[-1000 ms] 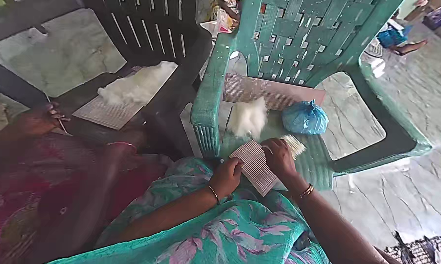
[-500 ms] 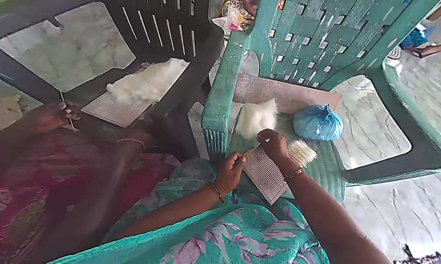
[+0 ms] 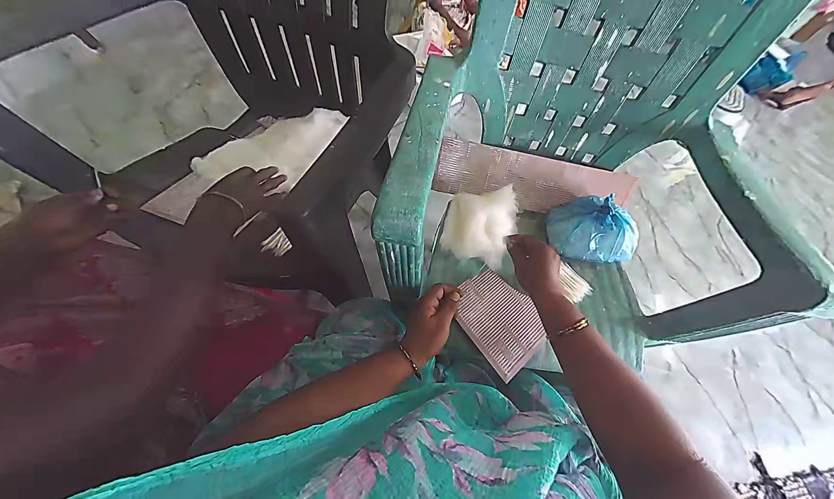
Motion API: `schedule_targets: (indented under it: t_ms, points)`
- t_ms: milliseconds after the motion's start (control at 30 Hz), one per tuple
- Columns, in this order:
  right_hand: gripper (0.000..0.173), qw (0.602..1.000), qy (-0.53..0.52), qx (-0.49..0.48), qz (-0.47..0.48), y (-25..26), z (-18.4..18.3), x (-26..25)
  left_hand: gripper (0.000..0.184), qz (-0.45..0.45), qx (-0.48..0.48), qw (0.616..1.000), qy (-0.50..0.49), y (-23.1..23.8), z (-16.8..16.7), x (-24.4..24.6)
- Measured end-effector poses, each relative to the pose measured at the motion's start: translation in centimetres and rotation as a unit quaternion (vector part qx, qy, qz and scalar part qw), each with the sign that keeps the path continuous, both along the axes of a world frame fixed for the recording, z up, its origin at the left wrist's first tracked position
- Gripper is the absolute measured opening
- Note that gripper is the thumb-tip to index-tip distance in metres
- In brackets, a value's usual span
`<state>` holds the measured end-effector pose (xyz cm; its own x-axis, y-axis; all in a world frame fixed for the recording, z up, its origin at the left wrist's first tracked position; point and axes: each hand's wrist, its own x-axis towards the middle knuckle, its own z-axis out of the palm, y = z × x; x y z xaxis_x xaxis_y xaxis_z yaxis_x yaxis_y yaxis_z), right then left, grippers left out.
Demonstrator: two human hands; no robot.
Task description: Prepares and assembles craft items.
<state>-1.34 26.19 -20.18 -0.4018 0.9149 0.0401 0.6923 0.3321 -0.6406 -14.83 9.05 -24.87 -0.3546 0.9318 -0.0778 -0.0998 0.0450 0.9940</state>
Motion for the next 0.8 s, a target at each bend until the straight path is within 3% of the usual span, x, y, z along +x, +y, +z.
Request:
schedule_targets:
  t_ms: [267, 567, 667, 800]
  points:
    - [0.036, 0.993, -0.082, -0.011, 0.088, -0.2, -1.4, -2.0, 0.018, -0.008, -0.001, 1.000, -0.010, 0.3, 0.0, -0.2]
    - [0.015, 0.987, -0.111, -0.021, 0.111, -0.4, -1.5, -2.5, 0.019, -0.008, -0.005, 1.000, 0.013, 0.2, 0.1, -0.2]
    - [0.020, 0.996, -0.059, -0.043, 0.044, -0.2, 0.0, -1.1, 0.022, -0.014, -0.013, 0.999, 0.039, 0.2, 0.0, -0.3]
    - [0.016, 0.988, 0.105, -0.099, -0.054, -0.8, 0.9, 2.6, 0.020, -0.017, 0.006, 0.999, 0.047, 0.2, -0.6, -0.2]
